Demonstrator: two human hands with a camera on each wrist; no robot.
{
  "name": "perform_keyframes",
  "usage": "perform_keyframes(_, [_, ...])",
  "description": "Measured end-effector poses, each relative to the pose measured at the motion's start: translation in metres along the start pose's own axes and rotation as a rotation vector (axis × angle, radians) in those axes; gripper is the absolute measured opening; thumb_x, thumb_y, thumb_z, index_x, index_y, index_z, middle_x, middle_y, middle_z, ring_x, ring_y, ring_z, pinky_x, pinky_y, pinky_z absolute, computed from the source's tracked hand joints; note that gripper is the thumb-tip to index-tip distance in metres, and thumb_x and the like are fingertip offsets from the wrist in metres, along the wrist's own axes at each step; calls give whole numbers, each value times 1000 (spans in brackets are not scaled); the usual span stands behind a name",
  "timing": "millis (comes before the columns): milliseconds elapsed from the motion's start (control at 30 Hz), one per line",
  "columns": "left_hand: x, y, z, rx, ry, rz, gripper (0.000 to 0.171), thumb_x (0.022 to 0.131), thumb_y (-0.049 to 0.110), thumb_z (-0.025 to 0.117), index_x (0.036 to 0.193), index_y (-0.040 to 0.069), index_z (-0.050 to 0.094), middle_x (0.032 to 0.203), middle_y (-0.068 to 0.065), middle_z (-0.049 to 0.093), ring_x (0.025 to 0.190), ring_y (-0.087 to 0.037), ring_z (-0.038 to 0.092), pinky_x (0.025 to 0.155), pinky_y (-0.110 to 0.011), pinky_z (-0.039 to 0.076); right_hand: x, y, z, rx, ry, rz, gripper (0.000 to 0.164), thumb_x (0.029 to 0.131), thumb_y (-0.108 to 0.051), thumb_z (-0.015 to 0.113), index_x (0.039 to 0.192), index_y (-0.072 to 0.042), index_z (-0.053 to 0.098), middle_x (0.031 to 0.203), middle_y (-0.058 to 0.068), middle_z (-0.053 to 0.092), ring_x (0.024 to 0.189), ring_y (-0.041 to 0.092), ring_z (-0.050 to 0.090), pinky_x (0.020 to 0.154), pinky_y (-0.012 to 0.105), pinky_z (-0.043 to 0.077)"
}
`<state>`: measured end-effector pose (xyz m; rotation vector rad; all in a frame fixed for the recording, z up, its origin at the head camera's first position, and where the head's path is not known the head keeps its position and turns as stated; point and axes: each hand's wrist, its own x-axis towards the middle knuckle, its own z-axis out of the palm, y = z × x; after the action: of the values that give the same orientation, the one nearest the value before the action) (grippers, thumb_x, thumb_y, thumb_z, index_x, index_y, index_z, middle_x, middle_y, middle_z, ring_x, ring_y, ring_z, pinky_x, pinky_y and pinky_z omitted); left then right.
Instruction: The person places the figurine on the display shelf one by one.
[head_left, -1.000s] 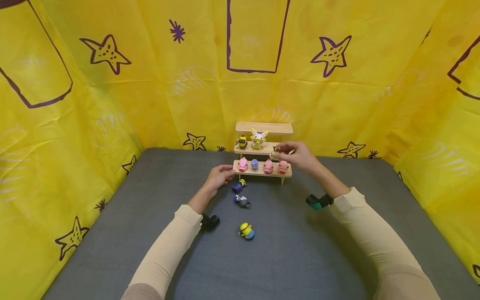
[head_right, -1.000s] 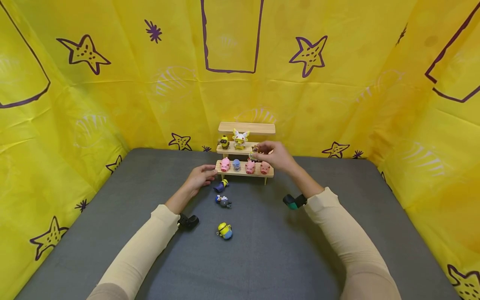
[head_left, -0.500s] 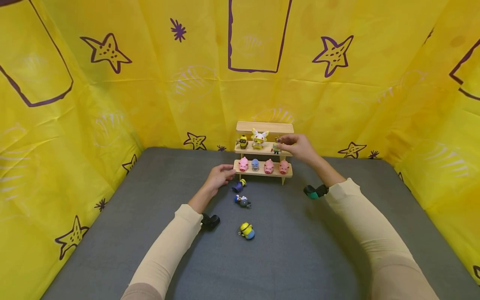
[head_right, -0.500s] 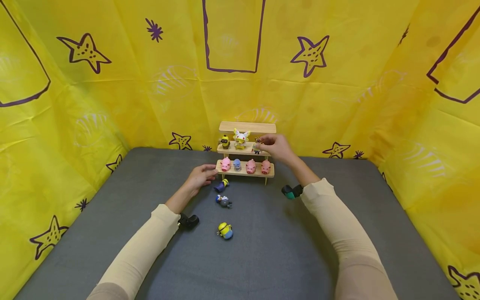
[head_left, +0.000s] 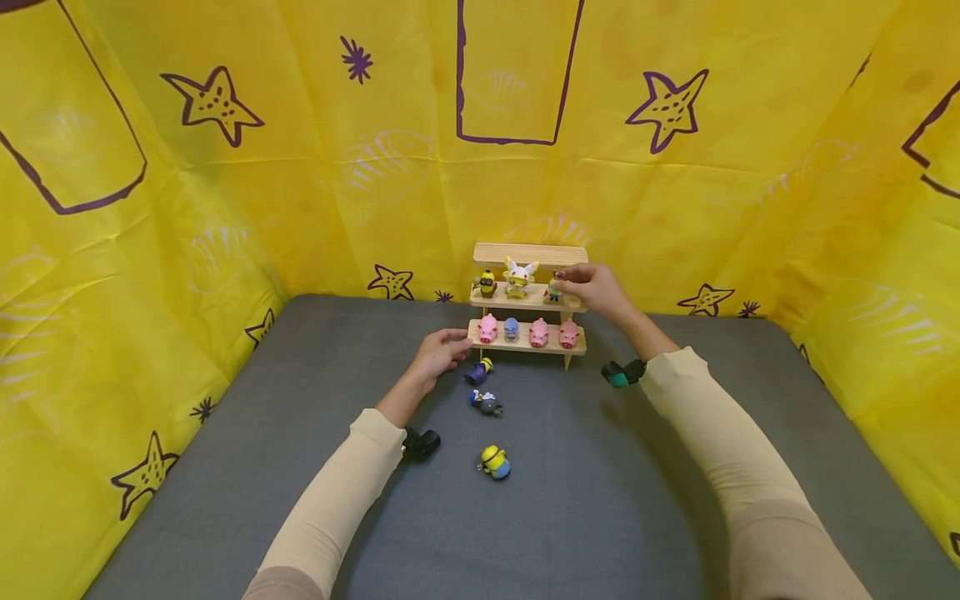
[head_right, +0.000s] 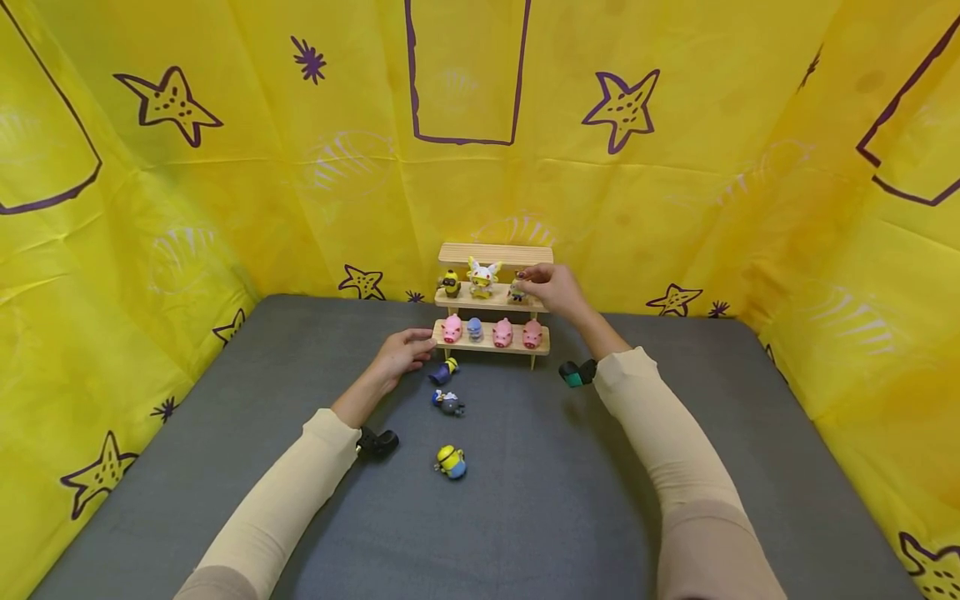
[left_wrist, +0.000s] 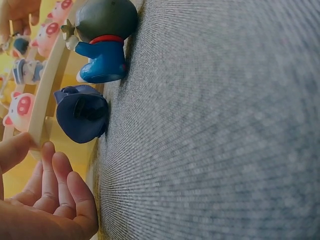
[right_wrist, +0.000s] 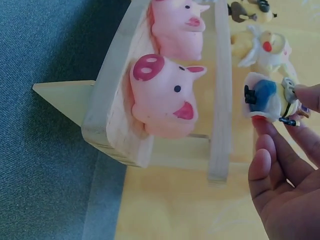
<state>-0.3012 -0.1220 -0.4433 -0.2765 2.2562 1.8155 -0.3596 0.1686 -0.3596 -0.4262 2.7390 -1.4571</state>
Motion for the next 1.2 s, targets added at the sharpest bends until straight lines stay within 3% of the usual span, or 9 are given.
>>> perform_keyframes(300, [2, -1, 0, -4, -3, 5, 39, 95, 24, 63, 131, 11, 58, 115, -12, 68, 94, -19, 62, 78, -29, 49, 6, 3, 3, -7, 5, -4, 38, 93, -25, 66, 117, 4, 64, 107, 23, 66, 77, 21, 53, 57, 22, 42])
perform_keyframes(933, [1, 0, -1, -1, 3, 0, 39, 95, 24, 63, 131, 11, 59, 113, -10, 68, 90, -16, 61, 75, -28, 49, 13, 0, 16, -27, 16, -25, 37, 96, -18, 62, 122, 8, 61, 117, 27, 65, 101, 30, 59, 69, 17, 43])
perform_keyframes(1200, [1, -2, 0, 9, 1, -6, 38, 95, 25, 63, 131, 12, 59, 116, -10, 67, 95, -19, 61, 75, -27, 48, 11, 2, 14, 8, 17, 6, 40, 96, -22, 63, 126, 5, 60, 118, 26, 65, 86, 22, 57, 59, 19, 45])
